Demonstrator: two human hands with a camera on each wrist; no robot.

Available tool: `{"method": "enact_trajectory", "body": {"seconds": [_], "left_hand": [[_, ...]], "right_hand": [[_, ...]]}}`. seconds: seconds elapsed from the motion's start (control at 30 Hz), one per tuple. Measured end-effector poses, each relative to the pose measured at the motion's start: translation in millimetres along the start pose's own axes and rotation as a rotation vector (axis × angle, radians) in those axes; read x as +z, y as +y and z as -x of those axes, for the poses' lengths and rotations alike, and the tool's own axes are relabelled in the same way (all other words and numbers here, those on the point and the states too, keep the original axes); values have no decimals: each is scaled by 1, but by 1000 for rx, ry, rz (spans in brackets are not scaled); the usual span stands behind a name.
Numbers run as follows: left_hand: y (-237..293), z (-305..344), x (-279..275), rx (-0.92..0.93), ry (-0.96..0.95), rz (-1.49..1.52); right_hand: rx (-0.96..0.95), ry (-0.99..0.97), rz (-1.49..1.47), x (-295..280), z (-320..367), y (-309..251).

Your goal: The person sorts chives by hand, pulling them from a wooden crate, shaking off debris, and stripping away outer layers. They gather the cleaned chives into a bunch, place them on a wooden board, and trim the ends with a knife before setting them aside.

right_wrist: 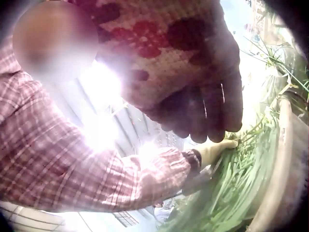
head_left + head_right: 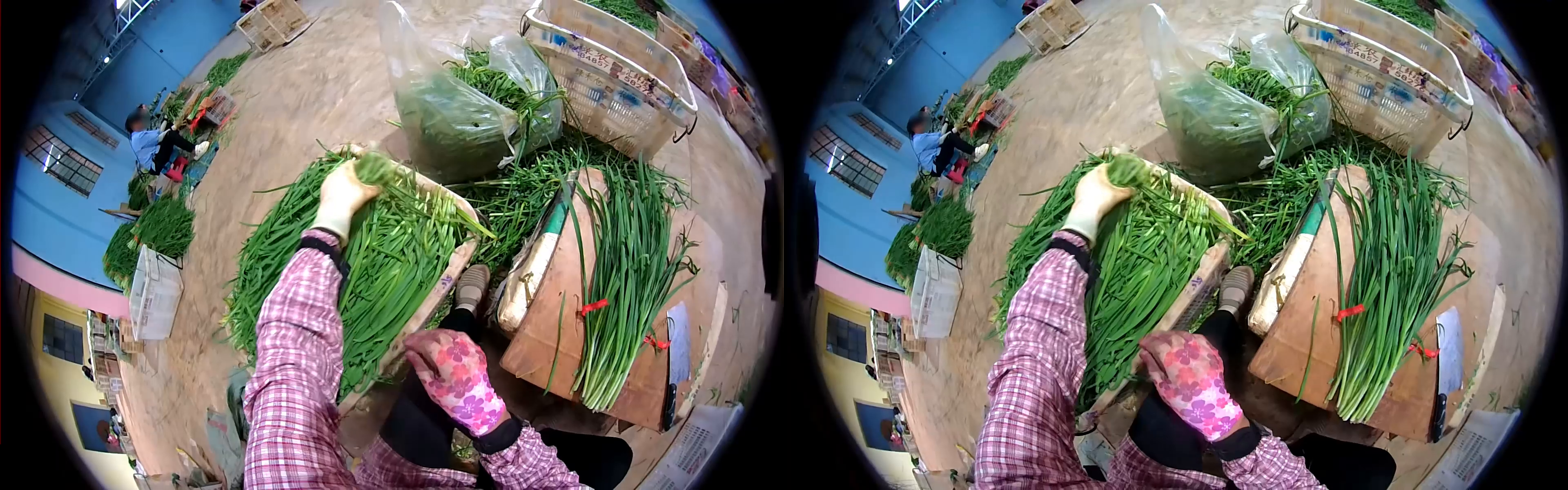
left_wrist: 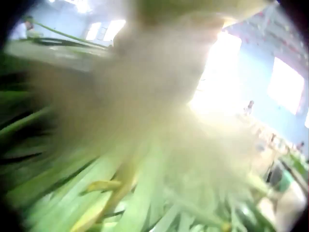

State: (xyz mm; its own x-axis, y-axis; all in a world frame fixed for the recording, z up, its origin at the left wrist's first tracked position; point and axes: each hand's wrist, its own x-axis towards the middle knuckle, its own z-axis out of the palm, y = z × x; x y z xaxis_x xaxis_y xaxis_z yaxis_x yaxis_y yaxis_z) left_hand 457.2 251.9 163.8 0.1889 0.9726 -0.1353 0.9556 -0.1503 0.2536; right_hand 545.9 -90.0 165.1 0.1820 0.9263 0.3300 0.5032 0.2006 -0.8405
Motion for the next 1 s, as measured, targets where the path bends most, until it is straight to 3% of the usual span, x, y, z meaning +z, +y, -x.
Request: {"method": "enact_trajectory", "body": {"seconds": [0.07,0.13,0.2,0.27,0.33,0.37,0.47,0.5,0.6,0.63,0.67,0.73,0.83,0.87,0.93,0.97,1.0], "left_hand": [[-48,-17,3,122,89,207],[-57,6,-11,230,114,478],[-65,19,-13,323,197,446],[-68,34,-18,353,178,580],[-62,51,-23,381,119,794],[-58,58,-27,384,122,761],[-58,63,-31,466,113,709],[-60,62,-30,503,108,701],[-71,54,-15,552,-60,994],[-65,61,-21,547,-36,895],[-62,66,-23,556,44,739],[-60,73,-25,566,203,427],[-65,70,-13,715,429,231],[-65,68,-10,767,506,162],[-63,72,-3,711,396,360],[-57,75,2,682,315,453],[-52,81,8,649,232,545]], "right_hand": [[4,43,20,4,-10,-1],[-1,144,-39,19,-24,4],[44,221,-152,26,-57,2],[325,124,-326,28,-90,7],[330,61,-396,37,-122,26],[343,29,-519,43,-136,30],[373,33,-527,73,-166,51],[537,-141,-487,67,-176,54],[392,101,-392,88,-192,86],[295,96,-291,92,-197,97],[343,-65,-165,78,-198,86],[182,35,346,65,-191,61],[230,-31,314,50,-184,48],[198,-4,289,52,-181,47],[130,50,235,65,-175,49],[83,36,39,73,-180,52],[263,-32,-511,81,-177,55]]}}
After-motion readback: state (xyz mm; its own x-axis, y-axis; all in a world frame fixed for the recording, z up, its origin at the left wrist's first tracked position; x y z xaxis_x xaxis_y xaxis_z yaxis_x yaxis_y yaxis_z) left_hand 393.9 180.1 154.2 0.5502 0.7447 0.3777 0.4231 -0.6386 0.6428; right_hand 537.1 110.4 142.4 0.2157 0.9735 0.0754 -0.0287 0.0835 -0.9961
